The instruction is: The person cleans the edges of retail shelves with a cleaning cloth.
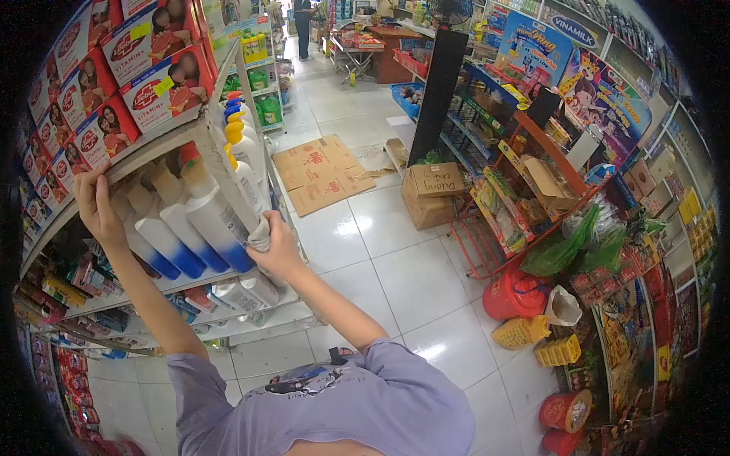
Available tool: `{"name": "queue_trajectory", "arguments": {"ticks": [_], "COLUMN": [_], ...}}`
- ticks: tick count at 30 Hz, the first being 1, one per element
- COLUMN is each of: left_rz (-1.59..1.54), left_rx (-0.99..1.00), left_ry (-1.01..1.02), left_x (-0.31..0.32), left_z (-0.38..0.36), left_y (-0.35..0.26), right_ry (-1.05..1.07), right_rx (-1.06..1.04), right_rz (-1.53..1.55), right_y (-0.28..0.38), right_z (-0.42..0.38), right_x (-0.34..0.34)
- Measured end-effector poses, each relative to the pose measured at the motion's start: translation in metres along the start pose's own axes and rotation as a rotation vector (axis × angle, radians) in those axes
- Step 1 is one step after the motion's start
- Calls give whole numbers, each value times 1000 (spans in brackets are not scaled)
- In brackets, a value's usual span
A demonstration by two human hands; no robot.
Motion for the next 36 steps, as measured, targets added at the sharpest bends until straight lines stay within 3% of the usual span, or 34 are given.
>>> {"name": "queue_trajectory", "arguments": {"ticks": [6,16,18,20,22,27,33,36], "left_rz": [0,-8,14,53,18,43,-67,-82], "left_rx": [5,3,50,81,95,123,179,156], "left_ry": [2,-5,-6,-2,-5,16,19,-4], "left_x": [0,-1,-1,-3,-3,-5,-2,-1], "left_z": [1,1,4,3,3,3,1,-1], "left_y": [-3,-4,-4,-6,-2,1,3,6], "right_ry": [43,78,-6,-139,-216,-233,-190,-154], "right_rx": [-33,-72,-110,-322,-341,-445,-359,-303], "right_rz": [-153,-33,22,57,18,157,48,-9], "right_y": [6,26,49,66,97,146,122,71], "right_z": [-6,7,16,33,46,75,64,38], "right_x": [-1,-7,-14,-19,-28,-36,-27,-16]}}
Point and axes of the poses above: each hand's wrist, its own z-axis towards the middle knuckle, its own x-axis out of the palm, y = z × x, the point moved 5 cm from there along z, towards the middle knuckle, and after that the axes turned 6 degrees about x, right-handed, at the moved point
